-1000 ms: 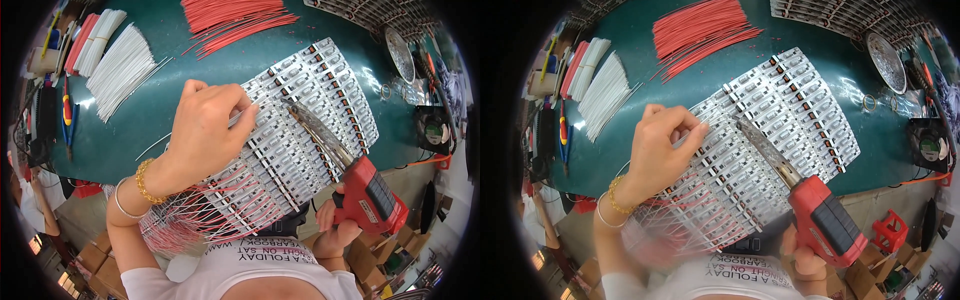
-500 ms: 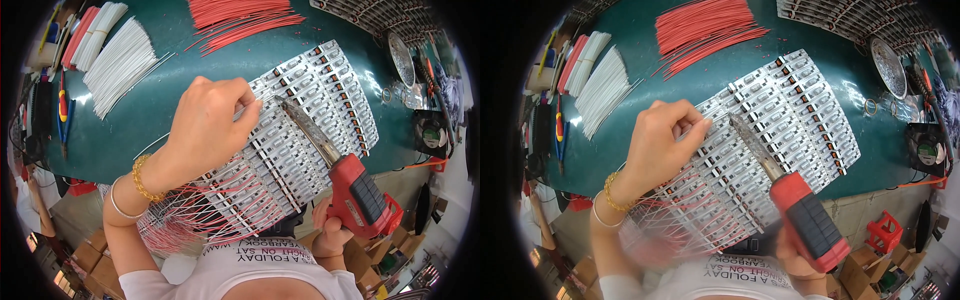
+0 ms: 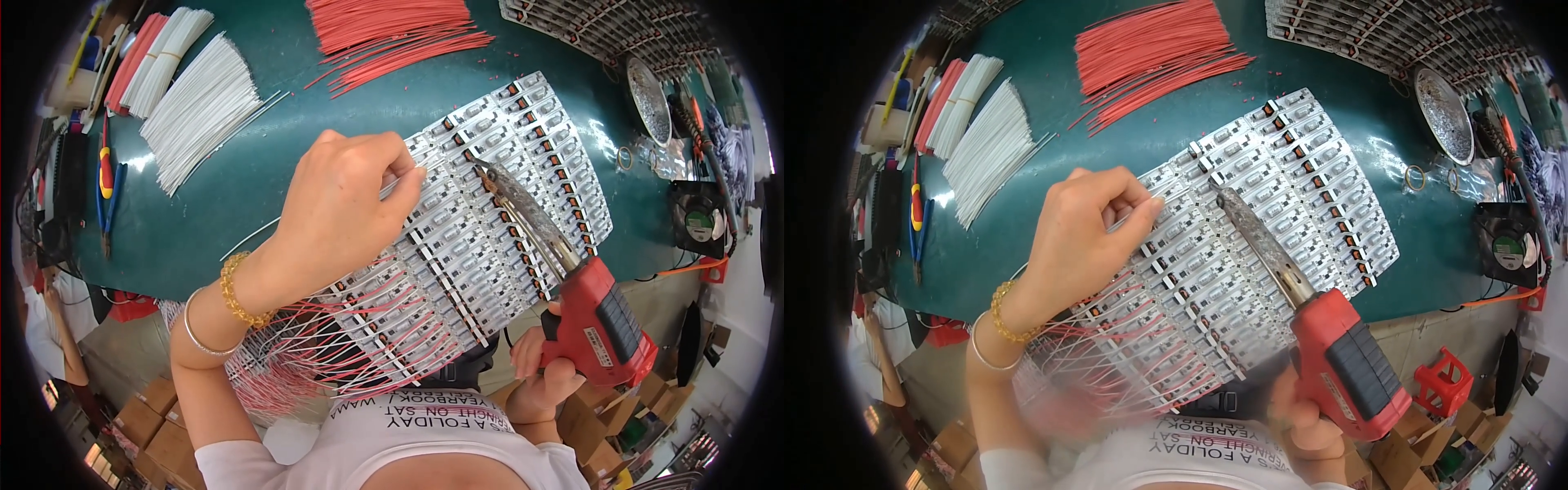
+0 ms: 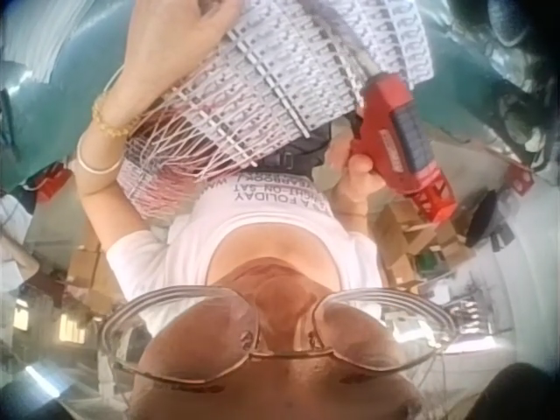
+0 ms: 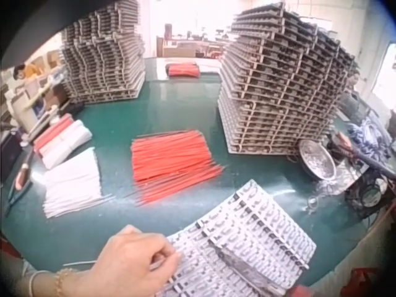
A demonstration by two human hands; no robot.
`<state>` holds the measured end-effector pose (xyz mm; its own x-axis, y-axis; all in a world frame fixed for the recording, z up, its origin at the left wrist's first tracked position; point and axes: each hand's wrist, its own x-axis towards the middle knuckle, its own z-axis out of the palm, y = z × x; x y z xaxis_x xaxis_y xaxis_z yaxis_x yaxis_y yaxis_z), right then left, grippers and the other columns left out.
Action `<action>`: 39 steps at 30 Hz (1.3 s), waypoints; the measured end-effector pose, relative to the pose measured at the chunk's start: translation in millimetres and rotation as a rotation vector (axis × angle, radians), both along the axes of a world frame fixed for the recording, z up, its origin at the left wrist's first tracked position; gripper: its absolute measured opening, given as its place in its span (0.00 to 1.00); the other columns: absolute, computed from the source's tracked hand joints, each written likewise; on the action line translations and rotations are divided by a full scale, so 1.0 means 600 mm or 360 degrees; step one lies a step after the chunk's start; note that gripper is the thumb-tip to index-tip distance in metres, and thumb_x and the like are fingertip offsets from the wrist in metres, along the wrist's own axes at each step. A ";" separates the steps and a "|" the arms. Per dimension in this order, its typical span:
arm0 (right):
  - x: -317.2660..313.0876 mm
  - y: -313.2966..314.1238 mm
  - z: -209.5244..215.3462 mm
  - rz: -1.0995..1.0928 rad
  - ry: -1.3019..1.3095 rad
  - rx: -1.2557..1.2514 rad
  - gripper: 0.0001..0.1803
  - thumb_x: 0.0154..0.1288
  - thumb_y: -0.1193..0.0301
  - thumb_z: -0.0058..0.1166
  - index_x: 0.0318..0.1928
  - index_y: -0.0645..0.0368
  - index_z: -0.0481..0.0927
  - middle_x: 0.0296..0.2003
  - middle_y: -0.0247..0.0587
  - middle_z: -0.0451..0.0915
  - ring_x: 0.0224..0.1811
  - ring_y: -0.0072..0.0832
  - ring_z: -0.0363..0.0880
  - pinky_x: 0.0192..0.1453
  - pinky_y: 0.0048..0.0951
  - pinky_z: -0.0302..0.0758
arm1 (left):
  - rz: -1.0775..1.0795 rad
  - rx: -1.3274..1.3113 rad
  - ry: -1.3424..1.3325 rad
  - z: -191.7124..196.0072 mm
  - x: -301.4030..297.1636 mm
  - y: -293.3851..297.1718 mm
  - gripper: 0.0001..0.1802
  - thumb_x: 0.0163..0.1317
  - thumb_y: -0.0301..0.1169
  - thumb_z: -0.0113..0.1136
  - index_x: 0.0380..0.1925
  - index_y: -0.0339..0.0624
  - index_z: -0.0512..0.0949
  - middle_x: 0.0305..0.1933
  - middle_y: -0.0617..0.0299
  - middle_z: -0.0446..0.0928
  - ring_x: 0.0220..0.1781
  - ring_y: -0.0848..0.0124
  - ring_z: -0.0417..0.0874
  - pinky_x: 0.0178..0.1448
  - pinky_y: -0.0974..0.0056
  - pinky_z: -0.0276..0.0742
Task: The person solders red and white wires onto a circuit board panel, positioning the wires by hand and securing them with a soldering tool.
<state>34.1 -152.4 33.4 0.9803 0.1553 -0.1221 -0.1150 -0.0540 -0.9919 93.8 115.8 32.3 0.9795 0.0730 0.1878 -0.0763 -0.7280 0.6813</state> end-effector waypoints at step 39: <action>-0.022 -0.054 -0.042 0.0039 -0.0249 0.0033 0.45 0.59 0.43 0.53 0.57 0.74 0.61 0.11 0.28 0.64 0.09 0.19 0.63 0.16 0.21 0.63 | -0.0017 0.0124 -0.0584 -0.002 -0.013 -0.001 0.04 0.50 0.26 0.66 0.21 0.41 0.81 0.20 0.65 0.76 0.24 0.69 0.73 0.42 0.64 0.64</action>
<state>21.1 -184.6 8.0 0.9829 0.1806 0.0350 0.0419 -0.0345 -0.9985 86.0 115.2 31.2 0.8467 0.0346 0.5309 -0.3131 -0.7744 0.5498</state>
